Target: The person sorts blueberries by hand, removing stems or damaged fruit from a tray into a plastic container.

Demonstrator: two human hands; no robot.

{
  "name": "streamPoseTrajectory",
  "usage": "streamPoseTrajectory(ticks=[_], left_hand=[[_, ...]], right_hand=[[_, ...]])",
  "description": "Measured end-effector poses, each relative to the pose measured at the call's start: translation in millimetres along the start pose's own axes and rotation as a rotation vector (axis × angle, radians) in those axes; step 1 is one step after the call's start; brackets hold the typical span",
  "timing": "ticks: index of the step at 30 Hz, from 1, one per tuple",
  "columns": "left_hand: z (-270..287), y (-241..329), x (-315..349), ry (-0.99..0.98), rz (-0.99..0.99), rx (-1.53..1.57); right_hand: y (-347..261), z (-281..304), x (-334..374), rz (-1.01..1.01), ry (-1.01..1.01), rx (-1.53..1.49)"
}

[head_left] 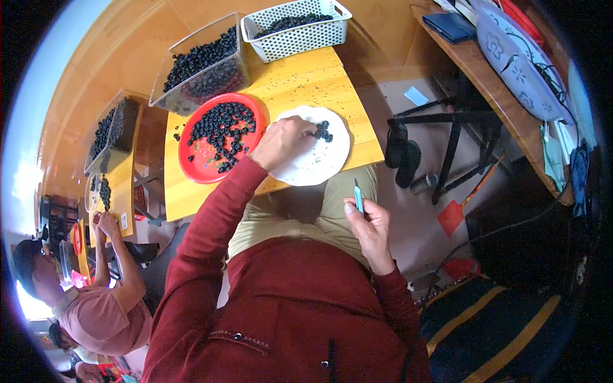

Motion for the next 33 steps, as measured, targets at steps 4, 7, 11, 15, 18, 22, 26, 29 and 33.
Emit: streamPoseTrajectory(ticks=[4,7,11,15,18,22,26,29,33], left_hand=[[14,10,8,0.072,0.074,0.204],[15,11,20,0.078,0.242,0.382],[7,1,39,0.096,0.43,0.723],[5,4,58,0.142,0.622,1.076],[0,4,71,0.156,0.788,1.327],[1,-1,84,0.221,0.876,1.516],[4,0,92,0.238,0.874,1.718],[6,3,97,0.243,0.887,1.773],[5,6,105,0.233,0.894,1.846]], right_hand=[[-1,1,-4,0.005,0.011,0.011],[2,3,-5,-0.029,0.015,0.024],[-1,-2,-8,-0.045,0.017,0.024],[-11,-9,-13,-0.014,-0.005,0.104],[-23,-21,-16,0.037,-0.015,0.078],[-33,-37,-18,0.072,-0.034,0.136],[-39,-54,-21,0.153,-0.067,0.191],[-41,-70,-22,0.192,-0.092,0.177],[-51,-91,-22,0.243,-0.121,0.181]])
Point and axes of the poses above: each hand's wrist, its own x-axis away from the middle knuckle, its own z-axis out of the back of the hand, y = z × x, the point moved 10 cm from there along -x, towards the middle knuckle, and after that the axes turned 14 degrees about y, right-handed, at the moved point
